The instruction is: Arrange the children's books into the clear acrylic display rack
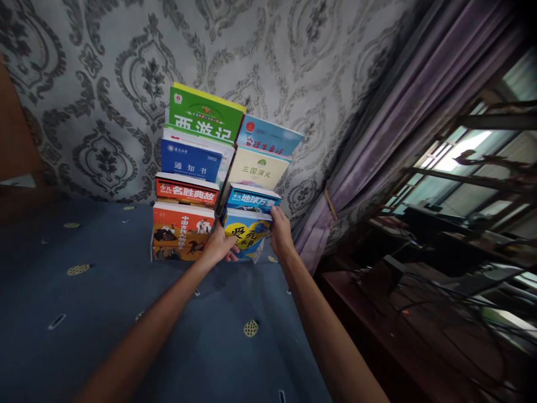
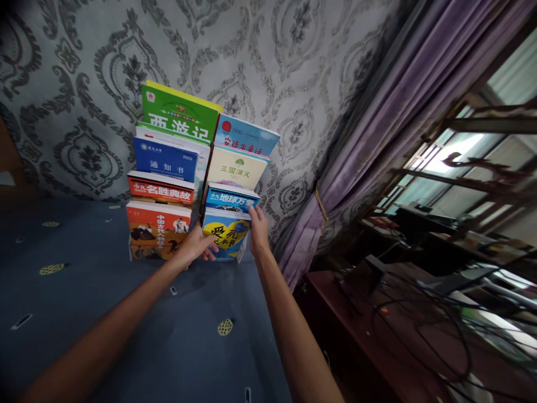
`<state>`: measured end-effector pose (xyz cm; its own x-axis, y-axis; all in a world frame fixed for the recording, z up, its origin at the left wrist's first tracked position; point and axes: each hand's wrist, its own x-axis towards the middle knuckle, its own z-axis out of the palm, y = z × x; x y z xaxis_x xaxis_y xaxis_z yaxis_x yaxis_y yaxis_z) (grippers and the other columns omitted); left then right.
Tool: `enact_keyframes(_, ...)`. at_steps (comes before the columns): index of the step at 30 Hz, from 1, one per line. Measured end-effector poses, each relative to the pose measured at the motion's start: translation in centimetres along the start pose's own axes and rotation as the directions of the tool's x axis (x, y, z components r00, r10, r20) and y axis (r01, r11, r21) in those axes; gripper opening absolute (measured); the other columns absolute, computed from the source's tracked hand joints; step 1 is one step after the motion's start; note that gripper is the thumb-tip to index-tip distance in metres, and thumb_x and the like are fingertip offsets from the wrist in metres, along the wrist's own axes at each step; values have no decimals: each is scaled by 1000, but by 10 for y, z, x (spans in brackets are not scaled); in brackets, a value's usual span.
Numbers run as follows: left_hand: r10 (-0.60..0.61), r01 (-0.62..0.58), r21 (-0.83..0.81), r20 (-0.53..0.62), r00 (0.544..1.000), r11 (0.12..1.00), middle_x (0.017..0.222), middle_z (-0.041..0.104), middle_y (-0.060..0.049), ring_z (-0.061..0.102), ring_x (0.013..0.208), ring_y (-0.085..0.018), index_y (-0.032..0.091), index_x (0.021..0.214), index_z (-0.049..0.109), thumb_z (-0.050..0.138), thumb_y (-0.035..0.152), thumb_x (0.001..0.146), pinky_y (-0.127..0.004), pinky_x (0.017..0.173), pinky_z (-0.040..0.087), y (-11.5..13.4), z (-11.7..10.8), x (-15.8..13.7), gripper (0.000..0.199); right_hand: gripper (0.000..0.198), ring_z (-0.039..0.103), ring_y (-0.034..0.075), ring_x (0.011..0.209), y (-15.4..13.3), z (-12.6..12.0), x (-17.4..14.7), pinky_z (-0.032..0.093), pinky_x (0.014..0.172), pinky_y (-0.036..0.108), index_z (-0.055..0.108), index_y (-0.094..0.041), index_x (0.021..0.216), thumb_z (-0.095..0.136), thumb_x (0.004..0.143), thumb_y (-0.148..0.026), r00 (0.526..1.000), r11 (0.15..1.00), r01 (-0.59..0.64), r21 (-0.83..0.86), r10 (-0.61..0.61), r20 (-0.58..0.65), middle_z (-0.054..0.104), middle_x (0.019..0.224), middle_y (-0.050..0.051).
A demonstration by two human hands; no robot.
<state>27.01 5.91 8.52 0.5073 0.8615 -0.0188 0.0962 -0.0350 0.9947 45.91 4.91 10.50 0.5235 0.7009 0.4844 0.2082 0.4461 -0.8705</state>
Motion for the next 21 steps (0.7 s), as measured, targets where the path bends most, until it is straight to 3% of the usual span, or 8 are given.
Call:
enact_keyframes(8, 13, -14, 10, 54, 998, 1000, 53, 61, 7, 62, 40, -14, 14, 150, 13, 59, 23, 93, -17, 42, 41, -2, -5, -1, 74, 49, 66, 27, 105, 4, 0, 3, 54, 85, 39, 71, -21, 109, 68, 74, -57, 998, 999, -23, 30, 24, -59, 75, 108, 5)
enact_keyframes(13, 11, -12, 14, 71, 997, 1000, 52, 62, 7, 64, 42, -15, 14, 149, 15, 62, 27, 92, -18, 43, 43, -2, -6, 0, 76, 47, 68, 27, 103, 1, 2, 3, 54, 87, 40, 71, -21, 107, 68, 74, -55, 999, 999, -17, 51, 18, -31, 75, 108, 6)
enact_keyframes(21, 11, -11, 34, -4, 1000, 999, 64, 65, 3, 62, 42, -14, 16, 147, 19, 57, 24, 93, -20, 41, 43, 1, -1, -2, 67, 44, 68, 26, 100, -9, 3, -3, 54, 86, 40, 69, -22, 101, 67, 75, -57, 998, 993, -47, 104, 44, 37, 75, 109, 4)
